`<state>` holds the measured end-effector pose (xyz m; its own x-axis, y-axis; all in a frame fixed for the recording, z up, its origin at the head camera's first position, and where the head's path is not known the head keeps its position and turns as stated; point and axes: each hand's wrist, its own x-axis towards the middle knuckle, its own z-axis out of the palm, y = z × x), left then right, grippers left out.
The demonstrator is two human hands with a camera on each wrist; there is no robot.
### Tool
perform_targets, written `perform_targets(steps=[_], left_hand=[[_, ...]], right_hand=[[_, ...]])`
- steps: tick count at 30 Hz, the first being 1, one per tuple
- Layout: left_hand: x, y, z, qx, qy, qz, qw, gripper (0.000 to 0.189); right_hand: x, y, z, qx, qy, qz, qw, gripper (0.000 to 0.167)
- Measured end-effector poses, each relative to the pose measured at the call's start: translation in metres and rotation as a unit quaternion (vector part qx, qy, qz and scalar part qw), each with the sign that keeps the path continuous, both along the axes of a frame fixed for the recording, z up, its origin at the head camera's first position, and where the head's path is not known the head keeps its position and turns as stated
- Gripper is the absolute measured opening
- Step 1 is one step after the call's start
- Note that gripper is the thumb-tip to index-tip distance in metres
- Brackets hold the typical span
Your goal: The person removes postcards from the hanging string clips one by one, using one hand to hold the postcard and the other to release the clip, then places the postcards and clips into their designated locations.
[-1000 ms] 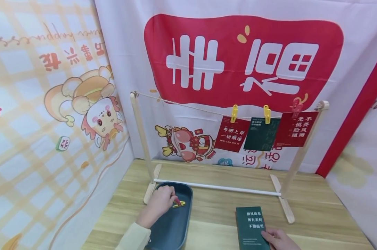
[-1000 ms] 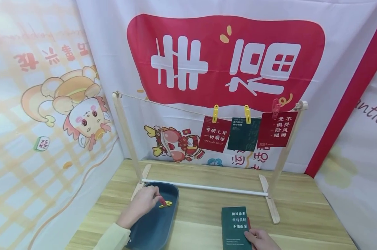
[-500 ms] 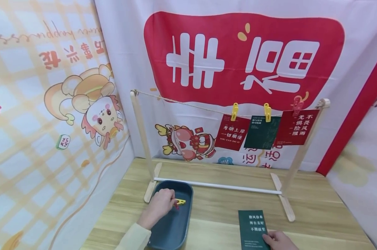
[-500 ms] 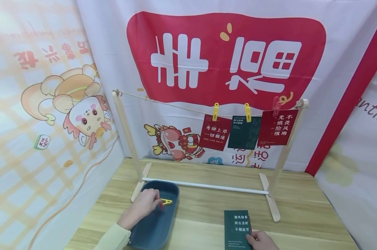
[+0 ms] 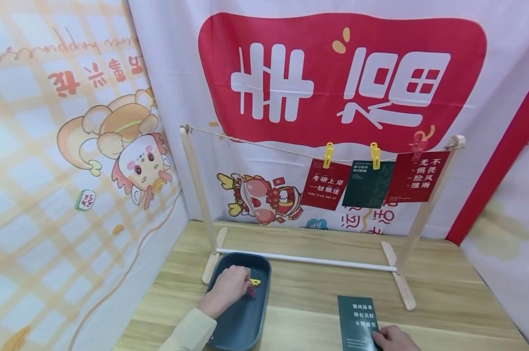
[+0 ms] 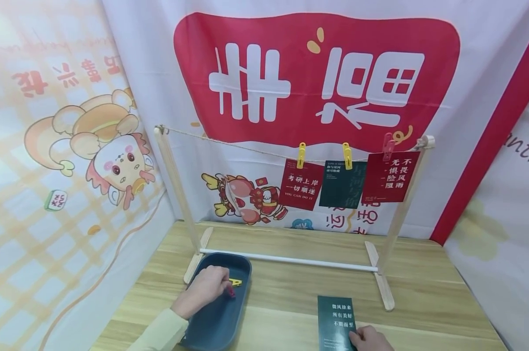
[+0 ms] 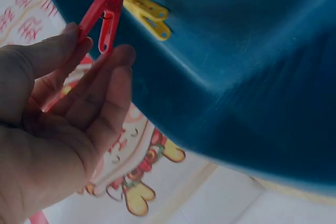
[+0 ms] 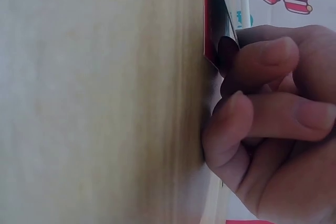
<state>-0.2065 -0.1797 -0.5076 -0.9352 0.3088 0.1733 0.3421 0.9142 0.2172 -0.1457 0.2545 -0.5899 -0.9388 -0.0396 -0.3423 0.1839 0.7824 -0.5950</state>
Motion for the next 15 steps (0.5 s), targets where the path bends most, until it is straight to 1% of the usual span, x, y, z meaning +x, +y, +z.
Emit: perform_targets(steps=[2,4,8,12,13,15], left_hand=[[0.0002,0.0017,-0.0002,-0.016,-0.002,-0.001,0.9999,0.024],[0.0003,0.0032,-0.0001,-0.032,-0.011,-0.001,0.9994,0.023],[0.0008,0.0043,0.0004,-0.045,-0.025,-0.002,0.9987,0.022],[0.0002,0.0048,0.0007,-0.041,-0.004,-0.012,0.9991,0.024],[-0.0002,0.0049,0.0003,-0.042,0.003,-0.018,0.9990,0.025],[-0.0013,0.0052,-0.0008,-0.044,0.005,-0.030,0.9986,0.024]], right_hand=[[-0.0007,0.0007,-0.0008,-0.002,-0.003,-0.001,1.0000,0.031],[-0.0020,0.0014,-0.0013,-0.006,-0.008,-0.003,0.9999,0.030],[-0.0045,0.0033,-0.0017,-0.013,-0.028,-0.007,0.9995,0.028],[-0.0044,0.0037,-0.0013,-0.017,-0.043,-0.014,0.9989,0.028],[-0.0041,0.0033,-0.0013,-0.018,-0.042,-0.013,0.9989,0.028],[-0.0029,0.0034,-0.0017,-0.018,-0.034,-0.008,0.9992,0.028]])
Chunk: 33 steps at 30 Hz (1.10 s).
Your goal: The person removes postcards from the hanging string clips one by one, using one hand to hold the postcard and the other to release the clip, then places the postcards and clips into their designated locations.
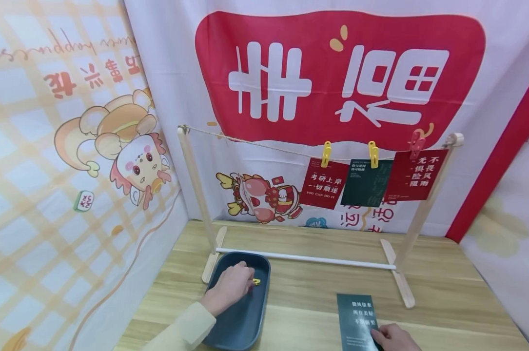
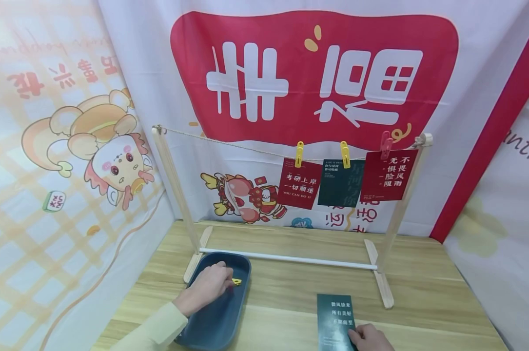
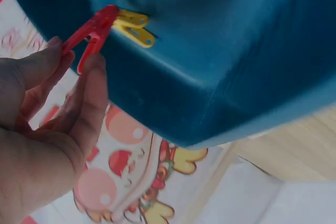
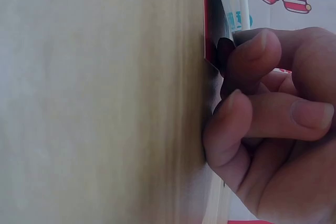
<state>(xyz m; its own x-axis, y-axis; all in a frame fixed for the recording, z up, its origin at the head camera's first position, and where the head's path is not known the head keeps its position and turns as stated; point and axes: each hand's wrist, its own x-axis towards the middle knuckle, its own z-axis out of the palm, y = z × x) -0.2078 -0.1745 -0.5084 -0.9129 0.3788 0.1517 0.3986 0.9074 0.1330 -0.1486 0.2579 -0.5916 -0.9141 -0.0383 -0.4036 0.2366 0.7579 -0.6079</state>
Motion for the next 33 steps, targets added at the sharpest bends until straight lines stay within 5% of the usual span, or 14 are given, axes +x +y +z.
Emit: perform_targets(steps=[5,10,20,27,33], left_hand=[[-0.003,-0.003,-0.005,0.000,-0.032,-0.018,0.9993,0.021],[-0.004,-0.012,-0.006,0.011,-0.043,-0.023,0.9988,0.021],[-0.002,-0.026,-0.005,-0.067,-0.025,-0.048,0.9963,0.010],[-0.004,-0.023,-0.015,-0.128,-0.051,-0.039,0.9897,0.015],[-0.004,-0.018,-0.015,-0.152,-0.085,-0.016,0.9846,0.018]], right_hand=[[0.000,0.002,0.000,0.003,0.017,0.015,0.9997,0.031],[-0.002,0.002,0.002,-0.009,-0.011,0.006,0.9999,0.028],[-0.002,-0.003,0.002,-0.021,-0.027,-0.007,0.9994,0.027],[-0.004,-0.003,0.006,-0.010,-0.048,-0.013,0.9987,0.032],[0.000,0.001,0.006,0.032,-0.025,-0.011,0.9991,0.038]])
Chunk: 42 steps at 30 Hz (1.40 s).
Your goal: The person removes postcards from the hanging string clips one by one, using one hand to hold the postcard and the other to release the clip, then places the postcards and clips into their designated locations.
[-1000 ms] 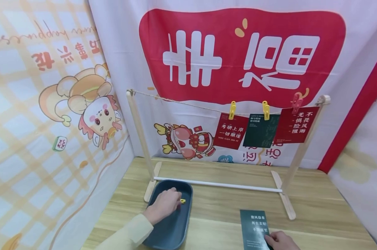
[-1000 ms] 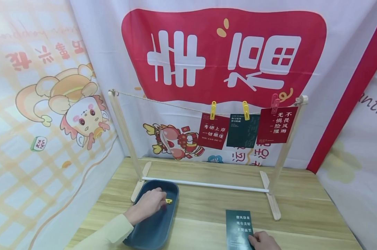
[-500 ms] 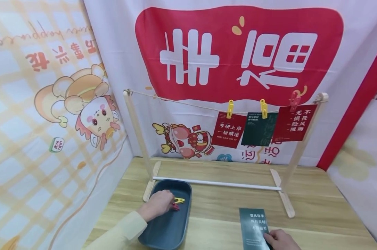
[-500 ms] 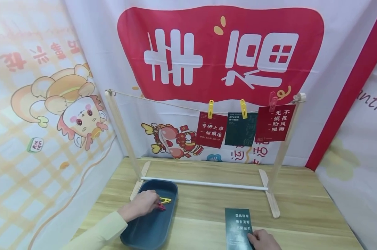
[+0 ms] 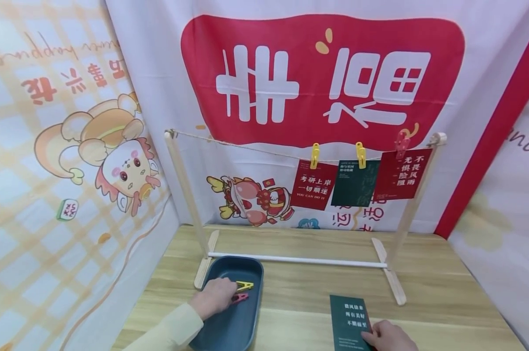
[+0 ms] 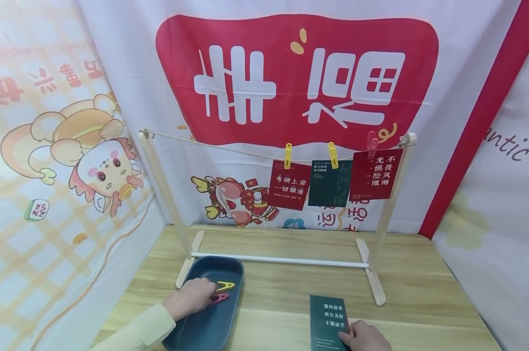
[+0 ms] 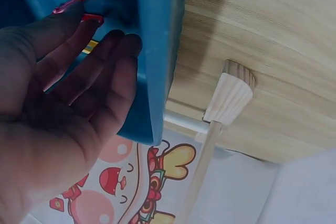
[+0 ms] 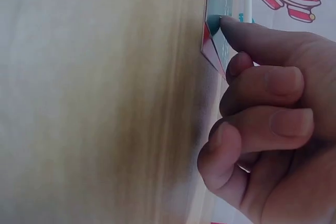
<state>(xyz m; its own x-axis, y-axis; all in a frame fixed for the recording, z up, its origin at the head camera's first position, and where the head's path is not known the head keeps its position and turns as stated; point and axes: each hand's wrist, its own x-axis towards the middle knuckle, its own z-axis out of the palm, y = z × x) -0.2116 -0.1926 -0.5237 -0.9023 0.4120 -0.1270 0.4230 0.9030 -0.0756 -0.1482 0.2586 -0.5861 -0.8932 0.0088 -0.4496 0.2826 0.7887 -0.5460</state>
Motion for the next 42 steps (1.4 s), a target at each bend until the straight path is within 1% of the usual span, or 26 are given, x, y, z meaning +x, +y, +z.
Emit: perform_targets(steps=[3,5,6,8,10,12,13,15,16,19,23,25,28,31,33,36,39,41,42], left_hand=[[0.002,-0.001,0.002,0.009,0.003,0.008,0.9999,0.019],[0.004,-0.002,0.005,0.024,0.009,0.010,0.9996,0.020],[0.004,-0.003,0.006,0.036,0.009,0.011,0.9993,0.020],[0.004,-0.006,0.012,0.062,0.013,0.009,0.9979,0.020],[0.003,-0.011,0.019,0.084,0.025,0.005,0.9961,0.019],[0.002,-0.014,0.026,0.101,0.035,0.004,0.9943,0.018],[0.001,-0.014,0.031,0.105,0.045,0.003,0.9934,0.018],[-0.001,-0.014,0.036,0.114,0.062,0.005,0.9915,0.019],[-0.001,-0.013,0.040,0.121,0.062,0.012,0.9906,0.020],[-0.004,-0.010,0.052,0.148,0.071,0.018,0.9863,0.021],[-0.003,-0.004,0.073,0.184,0.079,0.025,0.9795,0.020],[-0.002,0.000,0.084,0.200,0.088,0.027,0.9754,0.017],[0.001,0.006,0.100,0.224,0.096,0.033,0.9693,0.012],[0.003,0.013,0.114,0.247,0.119,0.025,0.9612,0.009],[0.004,0.017,0.122,0.258,0.144,0.013,0.9553,0.009],[0.003,0.022,0.131,0.271,0.175,0.000,0.9467,0.009],[0.003,0.026,0.140,0.290,0.186,-0.003,0.9387,0.010],[0.002,0.029,0.146,0.313,0.193,-0.005,0.9298,0.009],[0.002,0.030,0.149,0.327,0.198,-0.008,0.9241,0.009]], right_hand=[[0.002,-0.001,-0.001,0.003,0.020,0.003,0.9998,0.037],[0.003,-0.002,0.001,0.000,0.034,-0.005,0.9994,0.038],[0.005,-0.002,0.005,-0.001,0.048,-0.012,0.9988,0.038],[0.005,-0.003,0.016,-0.008,0.078,-0.024,0.9966,0.038],[0.004,-0.002,0.031,-0.017,0.111,-0.035,0.9930,0.039],[0.001,-0.001,0.048,-0.020,0.147,-0.037,0.9882,0.038],[-0.002,0.000,0.055,-0.021,0.158,-0.035,0.9866,0.038],[-0.006,0.000,0.066,-0.019,0.175,-0.034,0.9837,0.036],[-0.008,-0.001,0.071,-0.019,0.183,-0.034,0.9824,0.035],[-0.011,-0.005,0.084,-0.031,0.188,-0.041,0.9808,0.035],[-0.013,-0.012,0.097,-0.064,0.198,-0.053,0.9767,0.037],[-0.015,-0.015,0.104,-0.073,0.206,-0.051,0.9745,0.036],[-0.017,-0.021,0.116,-0.071,0.206,-0.037,0.9752,0.033],[-0.018,-0.028,0.128,-0.054,0.221,-0.005,0.9737,0.028],[-0.019,-0.032,0.136,-0.053,0.232,0.012,0.9711,0.026],[-0.023,-0.036,0.145,-0.064,0.257,0.032,0.9638,0.024],[-0.027,-0.039,0.154,-0.075,0.274,0.047,0.9577,0.021],[-0.029,-0.040,0.161,-0.078,0.295,0.060,0.9505,0.018],[-0.031,-0.040,0.164,-0.079,0.311,0.069,0.9445,0.016]])
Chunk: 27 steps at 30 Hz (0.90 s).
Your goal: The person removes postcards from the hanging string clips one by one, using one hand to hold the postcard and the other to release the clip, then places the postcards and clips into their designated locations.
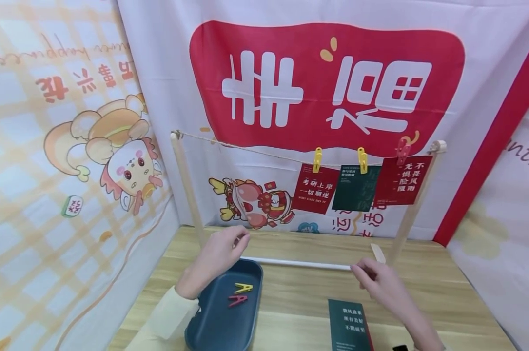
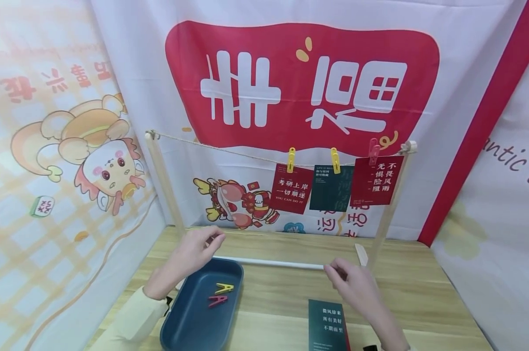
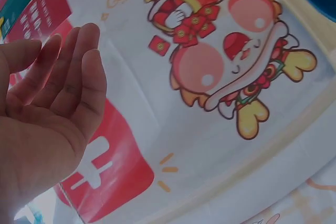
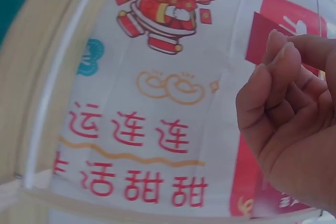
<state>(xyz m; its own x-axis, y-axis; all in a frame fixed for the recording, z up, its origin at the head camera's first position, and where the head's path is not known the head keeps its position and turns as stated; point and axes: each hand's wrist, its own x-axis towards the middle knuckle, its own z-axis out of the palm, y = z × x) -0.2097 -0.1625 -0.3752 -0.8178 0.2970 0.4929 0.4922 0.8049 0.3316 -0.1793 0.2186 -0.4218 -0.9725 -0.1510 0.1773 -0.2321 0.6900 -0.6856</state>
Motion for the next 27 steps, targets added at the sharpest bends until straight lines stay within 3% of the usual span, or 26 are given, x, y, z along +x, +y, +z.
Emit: perform_targets(steps=[5,7,15,21,27], left_hand=[[-0.004,0.005,0.016,0.048,0.056,-0.026,0.9970,0.008],[-0.007,0.008,0.025,0.054,0.069,-0.035,0.9955,0.010],[-0.017,0.023,0.070,0.071,0.096,-0.052,0.9915,0.014],[-0.021,0.030,0.087,0.083,0.095,-0.065,0.9899,0.016],[-0.022,0.033,0.103,0.092,0.114,-0.073,0.9865,0.018]], right_hand=[[-0.008,-0.003,0.020,0.020,0.114,0.034,0.9927,0.006],[-0.013,-0.004,0.029,0.024,0.131,0.042,0.9902,0.004],[-0.040,-0.008,0.057,0.008,0.079,0.058,0.9952,0.023],[-0.053,-0.011,0.068,0.002,0.046,0.055,0.9974,0.034],[-0.057,-0.017,0.074,0.003,0.036,0.050,0.9981,0.046]])
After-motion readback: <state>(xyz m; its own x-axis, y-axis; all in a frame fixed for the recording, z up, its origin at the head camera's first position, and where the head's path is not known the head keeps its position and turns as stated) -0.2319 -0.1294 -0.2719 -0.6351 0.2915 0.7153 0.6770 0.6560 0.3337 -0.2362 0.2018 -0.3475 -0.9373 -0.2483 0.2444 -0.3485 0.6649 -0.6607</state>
